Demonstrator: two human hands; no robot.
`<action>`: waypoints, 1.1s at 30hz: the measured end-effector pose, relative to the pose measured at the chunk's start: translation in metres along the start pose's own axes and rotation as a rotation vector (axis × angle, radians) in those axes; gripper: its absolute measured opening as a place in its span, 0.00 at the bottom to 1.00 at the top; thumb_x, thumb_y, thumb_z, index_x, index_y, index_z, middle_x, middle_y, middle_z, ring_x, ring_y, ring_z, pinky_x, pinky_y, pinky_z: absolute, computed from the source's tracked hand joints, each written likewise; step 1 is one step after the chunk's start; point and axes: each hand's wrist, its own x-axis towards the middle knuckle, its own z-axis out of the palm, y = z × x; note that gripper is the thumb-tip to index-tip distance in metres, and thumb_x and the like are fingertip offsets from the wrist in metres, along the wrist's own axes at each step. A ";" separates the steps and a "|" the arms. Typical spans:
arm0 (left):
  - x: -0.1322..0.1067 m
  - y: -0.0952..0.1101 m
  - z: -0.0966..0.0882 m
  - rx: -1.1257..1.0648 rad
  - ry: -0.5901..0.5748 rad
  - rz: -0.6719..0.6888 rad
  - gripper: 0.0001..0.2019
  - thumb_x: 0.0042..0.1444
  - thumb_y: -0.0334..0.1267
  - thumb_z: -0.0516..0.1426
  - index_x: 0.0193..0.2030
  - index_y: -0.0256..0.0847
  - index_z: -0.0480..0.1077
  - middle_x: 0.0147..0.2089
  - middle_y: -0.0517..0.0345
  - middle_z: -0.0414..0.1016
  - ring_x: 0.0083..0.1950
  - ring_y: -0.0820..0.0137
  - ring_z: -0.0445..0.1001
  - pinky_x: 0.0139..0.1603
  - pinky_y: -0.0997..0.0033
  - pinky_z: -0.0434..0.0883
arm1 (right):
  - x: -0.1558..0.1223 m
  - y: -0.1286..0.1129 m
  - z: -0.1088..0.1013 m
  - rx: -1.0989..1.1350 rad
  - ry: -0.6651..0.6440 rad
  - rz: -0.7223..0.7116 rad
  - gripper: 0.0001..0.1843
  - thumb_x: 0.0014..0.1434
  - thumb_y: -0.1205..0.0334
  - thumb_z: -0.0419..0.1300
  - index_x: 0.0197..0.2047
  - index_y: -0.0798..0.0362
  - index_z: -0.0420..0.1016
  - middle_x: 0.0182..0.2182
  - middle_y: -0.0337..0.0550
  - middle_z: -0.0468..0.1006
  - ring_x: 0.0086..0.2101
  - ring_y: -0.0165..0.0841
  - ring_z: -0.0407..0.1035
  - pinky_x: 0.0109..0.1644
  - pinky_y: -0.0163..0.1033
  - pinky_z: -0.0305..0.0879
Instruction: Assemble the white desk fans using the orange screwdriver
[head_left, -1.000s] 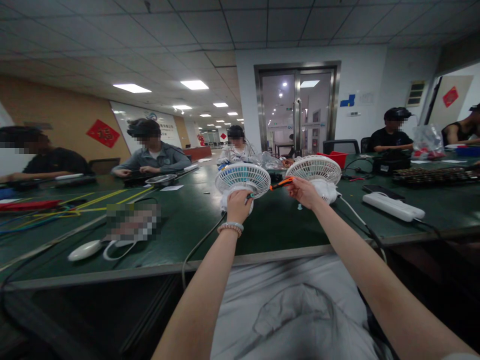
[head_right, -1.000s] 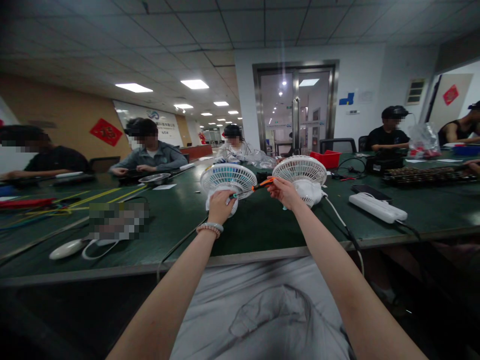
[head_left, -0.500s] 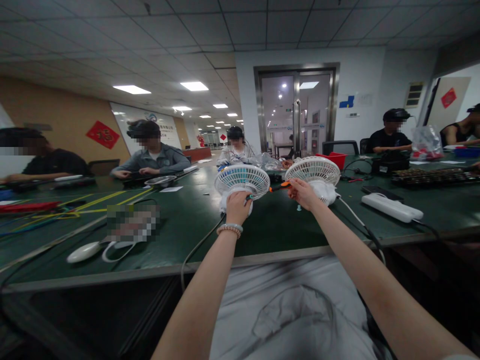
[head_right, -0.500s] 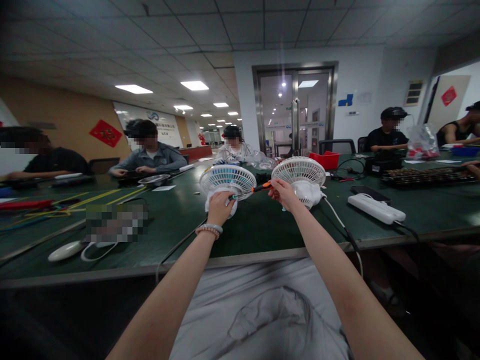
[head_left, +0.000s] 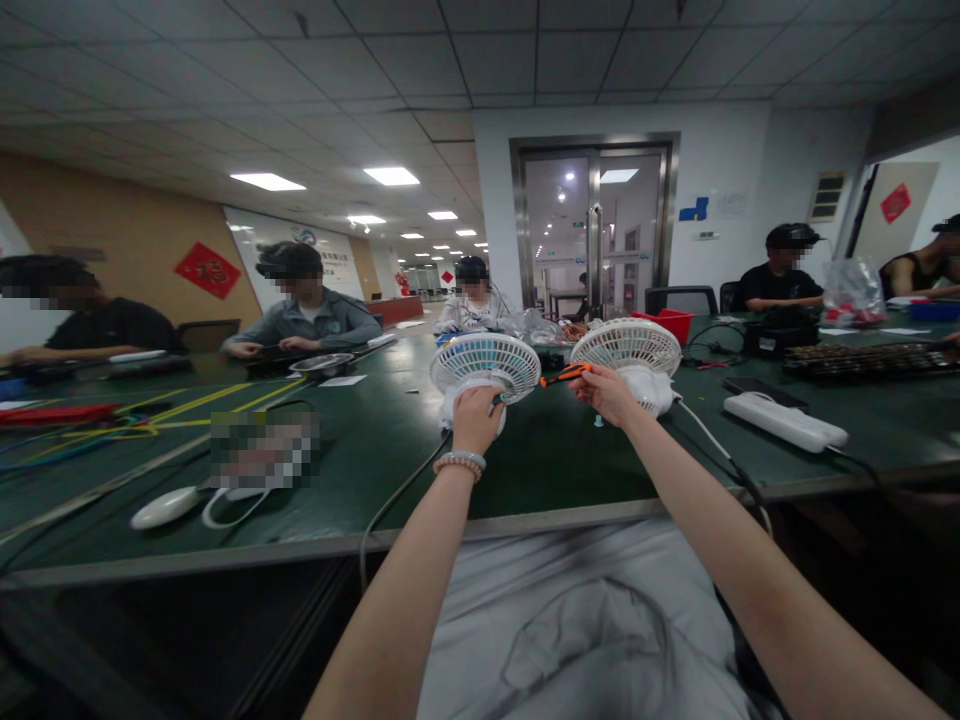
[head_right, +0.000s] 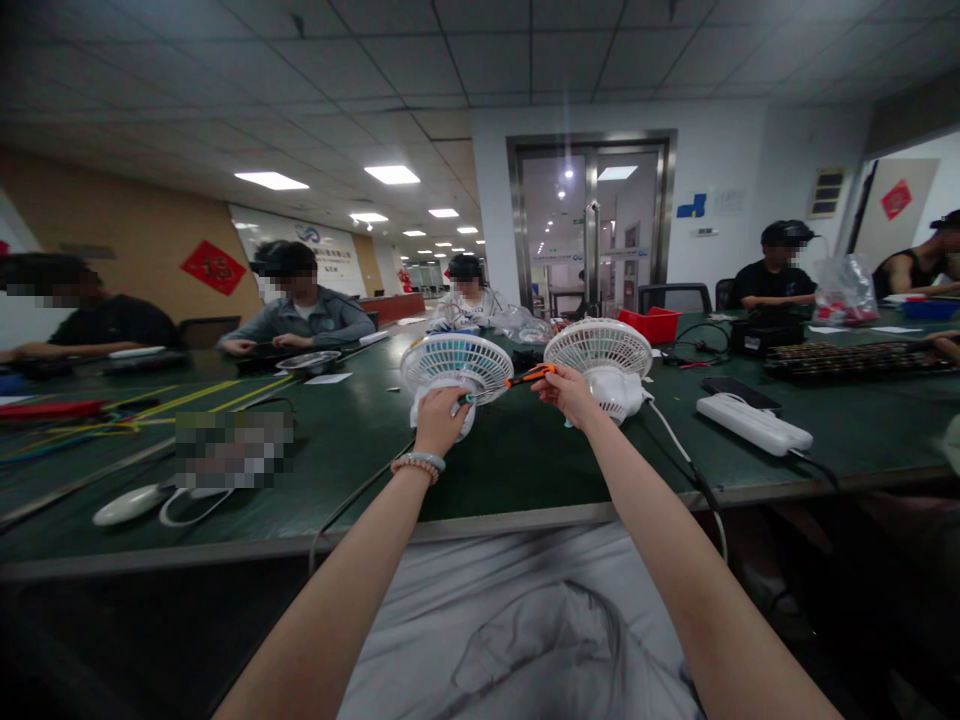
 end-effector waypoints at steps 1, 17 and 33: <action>0.000 0.000 0.000 -0.001 0.003 0.003 0.11 0.52 0.36 0.52 0.43 0.43 0.69 0.44 0.57 0.74 0.50 0.64 0.66 0.52 0.61 0.58 | 0.000 0.000 0.000 -0.007 0.007 0.002 0.12 0.46 0.60 0.62 0.36 0.52 0.71 0.23 0.38 0.75 0.23 0.26 0.66 0.26 0.32 0.61; -0.001 0.000 0.003 -0.011 0.001 -0.003 0.12 0.53 0.36 0.52 0.44 0.42 0.69 0.45 0.54 0.74 0.50 0.63 0.66 0.54 0.60 0.57 | 0.008 0.008 -0.007 -0.074 0.089 -0.042 0.17 0.40 0.53 0.66 0.31 0.54 0.70 0.18 0.33 0.68 0.20 0.24 0.61 0.24 0.31 0.57; -0.002 0.000 0.001 -0.020 -0.003 -0.002 0.11 0.52 0.36 0.52 0.43 0.43 0.69 0.44 0.56 0.74 0.50 0.64 0.66 0.53 0.61 0.58 | 0.005 0.007 -0.004 -0.091 0.095 -0.075 0.14 0.41 0.54 0.64 0.28 0.55 0.70 0.17 0.33 0.67 0.19 0.24 0.60 0.23 0.31 0.57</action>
